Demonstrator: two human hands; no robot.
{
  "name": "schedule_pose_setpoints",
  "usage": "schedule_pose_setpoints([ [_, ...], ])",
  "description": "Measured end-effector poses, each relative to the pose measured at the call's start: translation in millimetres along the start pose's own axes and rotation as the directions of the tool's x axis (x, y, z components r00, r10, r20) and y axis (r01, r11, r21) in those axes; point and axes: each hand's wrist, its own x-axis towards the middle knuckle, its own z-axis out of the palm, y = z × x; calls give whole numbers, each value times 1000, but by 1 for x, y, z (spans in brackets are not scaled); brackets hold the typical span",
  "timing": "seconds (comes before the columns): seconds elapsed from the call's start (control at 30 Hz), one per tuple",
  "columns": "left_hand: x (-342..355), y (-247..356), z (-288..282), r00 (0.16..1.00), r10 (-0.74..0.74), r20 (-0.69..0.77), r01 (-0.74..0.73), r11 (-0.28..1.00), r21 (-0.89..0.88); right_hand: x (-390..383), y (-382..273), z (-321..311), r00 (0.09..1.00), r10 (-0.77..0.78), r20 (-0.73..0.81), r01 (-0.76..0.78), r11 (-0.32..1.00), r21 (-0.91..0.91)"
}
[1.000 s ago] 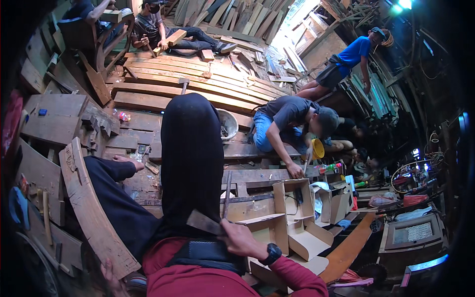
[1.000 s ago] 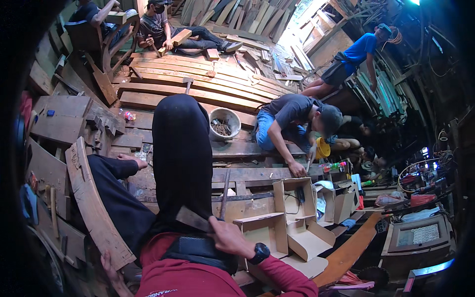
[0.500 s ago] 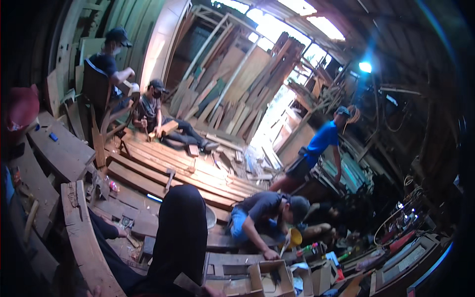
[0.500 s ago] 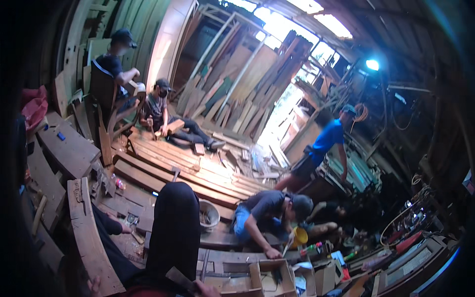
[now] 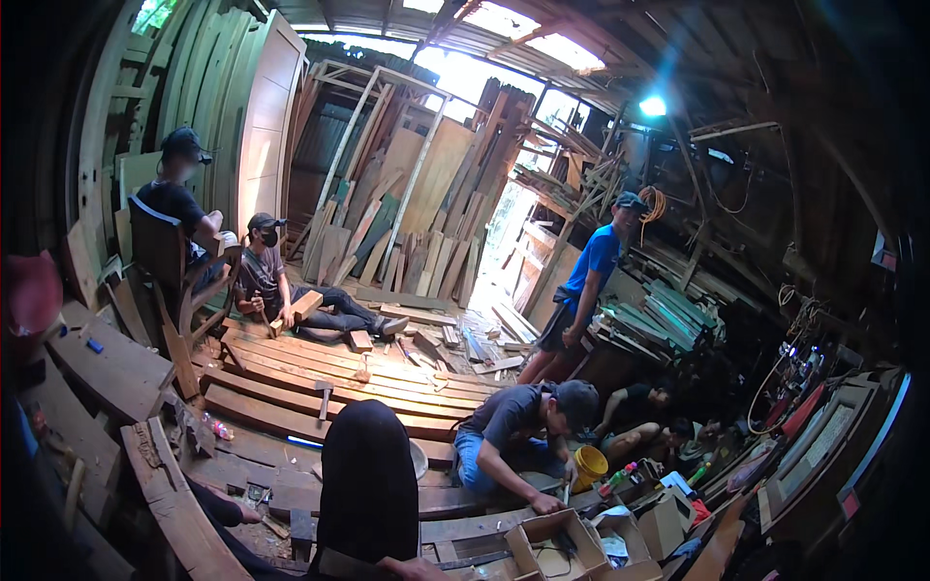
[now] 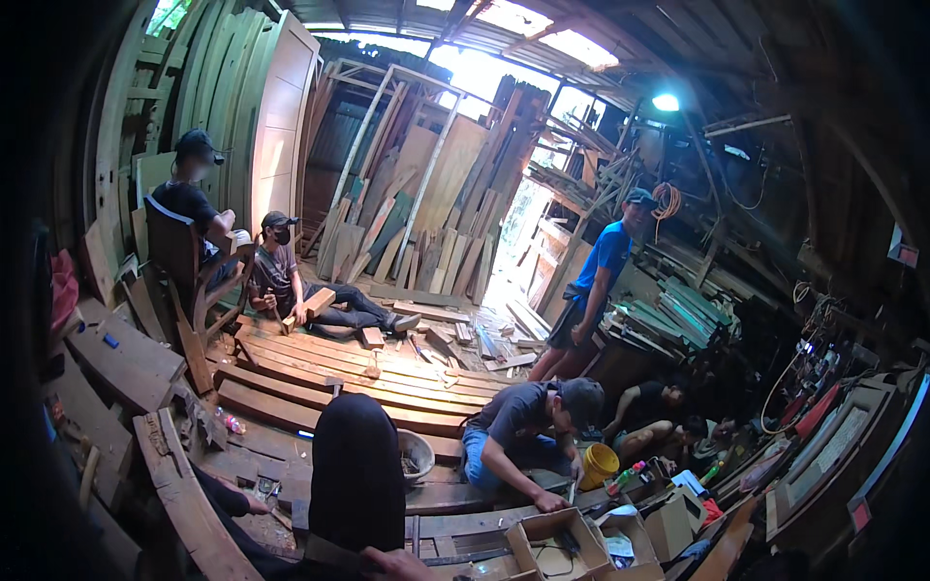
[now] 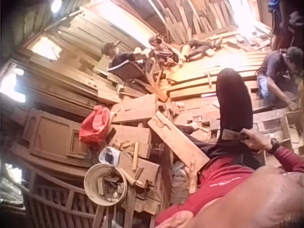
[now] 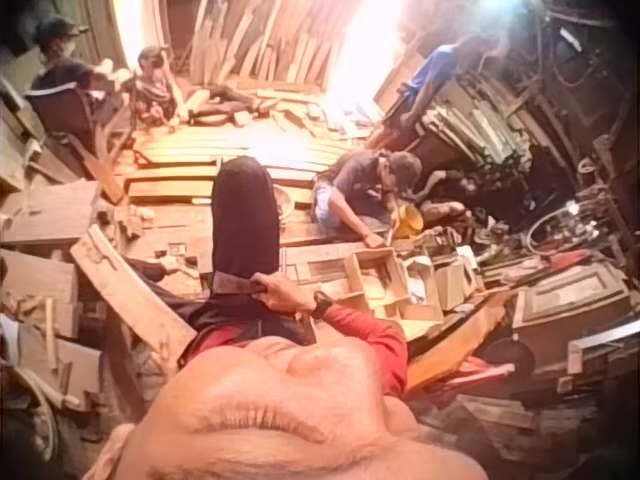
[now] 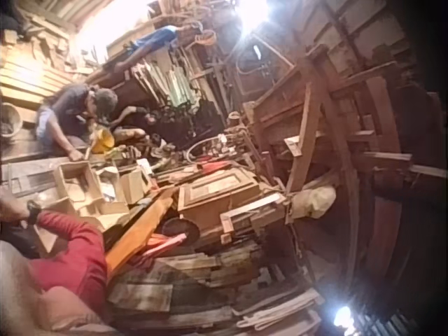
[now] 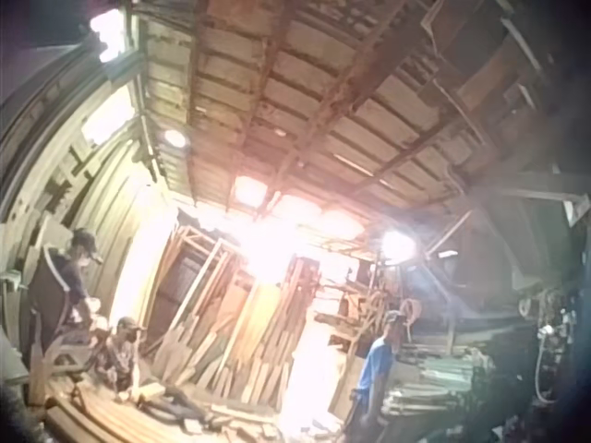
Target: Using a wood chisel to carve out portions of a wooden plank in a workshop.
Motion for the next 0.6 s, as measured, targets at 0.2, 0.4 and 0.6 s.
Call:
schedule_pose_setpoints([
  [0.2,9,1,7,999,22,-26,-22,1000,13,32,3,14,976,-174,-130,160,980,-116],
  [0.4,9,4,10,995,58,-81,-58,998,2,20,1,24,936,-233,-265,178,960,-216],
  [0.6,8,-2,-8,990,81,-113,-78,996,35,-35,16,23,914,-186,-361,96,963,-252],
])
